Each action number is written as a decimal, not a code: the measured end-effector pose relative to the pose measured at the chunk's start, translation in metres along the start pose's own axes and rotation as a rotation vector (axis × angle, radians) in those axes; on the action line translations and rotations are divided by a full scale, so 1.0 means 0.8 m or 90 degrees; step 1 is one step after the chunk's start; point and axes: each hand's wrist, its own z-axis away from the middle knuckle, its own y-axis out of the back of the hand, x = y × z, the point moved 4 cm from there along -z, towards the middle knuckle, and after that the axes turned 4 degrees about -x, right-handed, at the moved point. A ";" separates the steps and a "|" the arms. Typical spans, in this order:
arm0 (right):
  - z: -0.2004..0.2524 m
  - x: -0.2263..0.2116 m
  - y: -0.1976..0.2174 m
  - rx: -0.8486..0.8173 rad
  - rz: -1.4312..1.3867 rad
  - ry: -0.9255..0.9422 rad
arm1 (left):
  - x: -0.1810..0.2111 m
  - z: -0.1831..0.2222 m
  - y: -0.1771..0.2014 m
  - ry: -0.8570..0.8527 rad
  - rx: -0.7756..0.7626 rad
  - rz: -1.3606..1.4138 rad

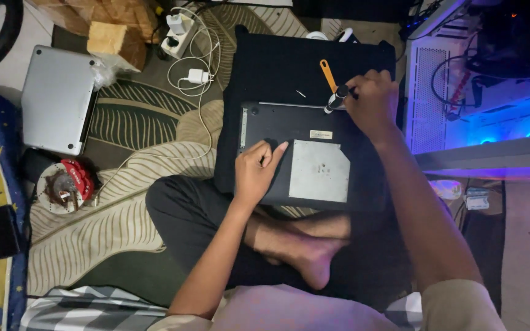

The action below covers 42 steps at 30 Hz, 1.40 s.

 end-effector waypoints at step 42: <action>-0.041 0.072 -0.023 -0.112 -0.280 0.080 | -0.031 0.013 -0.006 0.054 -0.002 0.046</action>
